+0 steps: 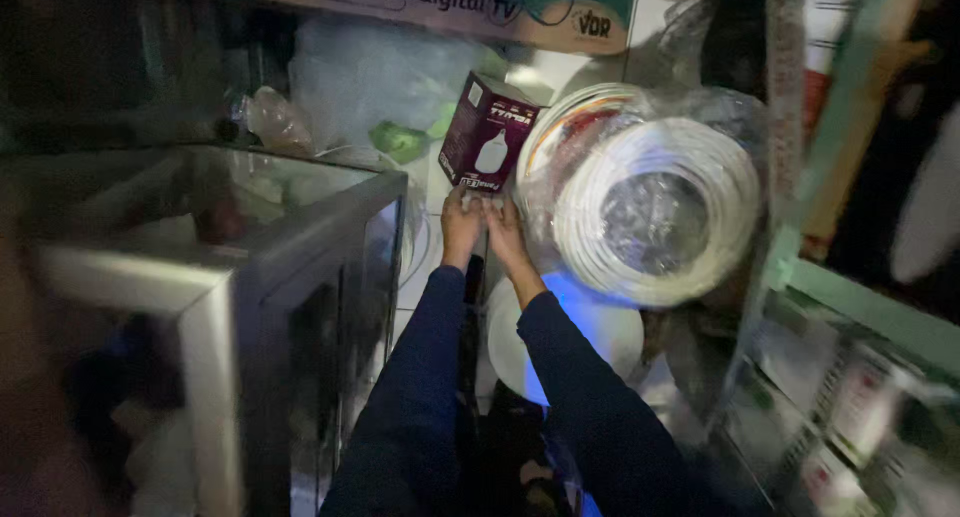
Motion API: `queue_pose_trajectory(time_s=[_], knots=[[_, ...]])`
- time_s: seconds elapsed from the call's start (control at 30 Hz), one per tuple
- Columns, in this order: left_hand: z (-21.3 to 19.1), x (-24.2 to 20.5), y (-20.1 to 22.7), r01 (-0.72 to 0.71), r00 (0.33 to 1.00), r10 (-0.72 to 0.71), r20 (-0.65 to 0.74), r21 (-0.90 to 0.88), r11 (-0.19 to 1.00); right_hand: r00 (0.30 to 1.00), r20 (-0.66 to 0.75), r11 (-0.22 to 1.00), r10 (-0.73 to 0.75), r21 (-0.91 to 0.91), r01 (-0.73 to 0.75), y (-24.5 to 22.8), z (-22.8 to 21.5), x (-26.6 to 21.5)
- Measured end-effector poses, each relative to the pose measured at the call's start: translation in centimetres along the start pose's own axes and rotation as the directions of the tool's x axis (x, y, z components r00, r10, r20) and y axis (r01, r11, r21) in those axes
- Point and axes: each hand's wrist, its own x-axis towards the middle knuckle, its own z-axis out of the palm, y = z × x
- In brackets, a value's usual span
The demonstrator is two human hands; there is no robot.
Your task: The person takes light bulb boxes from a shelf, puts them into a cardboard box, and then places a large light bulb from a bucket into another box.
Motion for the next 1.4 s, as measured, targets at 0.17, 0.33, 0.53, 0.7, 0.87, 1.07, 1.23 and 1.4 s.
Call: queue_pose_trajectory(time_s=[0.17,0.33,0.53,0.7,0.87,1.07,1.23,1.4], knots=[[1.8,5.1,-6.1,-0.135,0.990,0.128,0.053,0.177,0.975,0.996,-0.050,0.997,-0.078,0.025,0.079,2.7,2.8,6.3],[3.9,9.2,-12.2,-0.048,0.993,0.015,0.116,0.289,0.956,0.974,-0.138,0.979,-0.179,-0.125,0.162,4.0,4.6,12.5],[5.1,13.7,-17.3,-0.222,0.970,0.175,0.169,0.320,0.921,0.975,-0.184,0.992,0.126,0.001,-0.128,9.2,6.0,17.1],[6.4,15.6,-18.7,-0.316,0.936,0.250,0.246,0.280,0.907,0.987,-0.111,0.952,0.114,0.297,-0.077,13.7,7.5,20.0],[5.7,14.1,-17.1,-0.307,0.945,0.297,0.138,0.060,0.950,0.975,-0.205,0.959,-0.089,0.248,0.140,14.4,8.9,20.0],[4.2,14.6,-14.6,-0.090,0.982,0.139,-0.128,0.328,0.940,0.936,-0.252,0.967,-0.245,0.012,0.256,9.5,9.7,13.9],[2.5,11.5,-10.6,-0.128,0.923,0.233,-0.307,0.326,0.937,0.917,-0.154,0.930,-0.367,-0.038,0.366,6.1,7.9,8.6],[0.1,6.3,-2.0,0.086,0.950,-0.067,-0.306,0.049,0.995,0.886,-0.168,0.883,-0.432,0.120,0.454,-0.1,5.4,4.9]])
